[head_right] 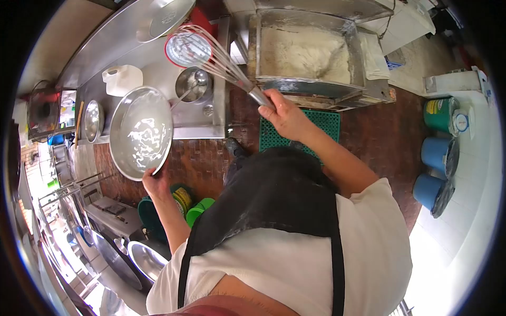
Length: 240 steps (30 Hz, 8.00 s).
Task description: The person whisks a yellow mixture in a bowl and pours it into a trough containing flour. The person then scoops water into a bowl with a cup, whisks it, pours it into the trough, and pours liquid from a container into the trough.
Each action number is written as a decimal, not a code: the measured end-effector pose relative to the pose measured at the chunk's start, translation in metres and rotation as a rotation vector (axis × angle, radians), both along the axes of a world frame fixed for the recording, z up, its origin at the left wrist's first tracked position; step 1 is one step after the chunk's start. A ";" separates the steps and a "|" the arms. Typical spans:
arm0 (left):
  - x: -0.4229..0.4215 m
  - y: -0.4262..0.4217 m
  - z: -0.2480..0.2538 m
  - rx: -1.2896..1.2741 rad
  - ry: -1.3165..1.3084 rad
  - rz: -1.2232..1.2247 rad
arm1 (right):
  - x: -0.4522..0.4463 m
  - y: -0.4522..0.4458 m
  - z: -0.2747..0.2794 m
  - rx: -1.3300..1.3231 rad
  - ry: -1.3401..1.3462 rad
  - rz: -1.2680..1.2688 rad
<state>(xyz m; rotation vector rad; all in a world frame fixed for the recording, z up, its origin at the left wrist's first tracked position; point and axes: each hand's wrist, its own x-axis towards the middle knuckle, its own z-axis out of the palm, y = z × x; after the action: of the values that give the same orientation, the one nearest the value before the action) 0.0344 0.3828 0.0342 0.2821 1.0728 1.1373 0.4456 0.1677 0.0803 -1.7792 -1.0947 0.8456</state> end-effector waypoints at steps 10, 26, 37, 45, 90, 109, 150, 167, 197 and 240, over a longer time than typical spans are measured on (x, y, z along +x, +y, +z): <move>0.180 -0.123 -0.033 -0.110 -0.135 -0.440 | 0.100 -0.105 0.077 -0.209 -0.435 0.045; 0.350 -0.112 -0.106 -0.086 -0.093 -0.887 | 0.151 -0.090 -0.006 -0.620 -0.734 -0.088; 0.386 -0.114 -0.101 -0.095 -0.074 -0.845 | 0.219 -0.059 -0.028 -0.605 -0.683 0.165; 0.395 -0.139 -0.096 -0.121 -0.011 -0.734 | 0.230 -0.059 -0.001 -0.560 -0.701 0.444; 0.398 -0.134 -0.092 -0.114 0.014 -0.732 | 0.245 -0.014 -0.021 -0.590 -0.764 0.539; 0.402 -0.133 -0.063 -0.043 0.082 -0.740 | 0.271 -0.118 0.005 -0.641 -0.650 0.386; 0.476 -0.139 -0.001 0.180 0.570 -0.650 | 0.300 -0.132 -0.090 -0.472 -0.583 0.214; 0.509 -0.137 0.019 0.896 1.271 -0.601 | 0.305 -0.098 -0.097 -0.301 -0.586 0.079; 0.272 -0.168 -0.037 0.067 0.002 -0.075 | 0.102 -0.081 0.003 0.020 -0.552 0.264; -0.511 -0.203 -0.400 -0.604 -0.413 1.555 | -1.129 0.454 -0.464 -0.292 -0.858 1.883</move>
<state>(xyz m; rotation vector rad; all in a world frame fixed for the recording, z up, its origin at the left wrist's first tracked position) -0.4766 0.1800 -0.3663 -1.4508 1.1286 1.9505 -0.6833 0.6217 -0.3840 -0.7342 -3.4600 1.1876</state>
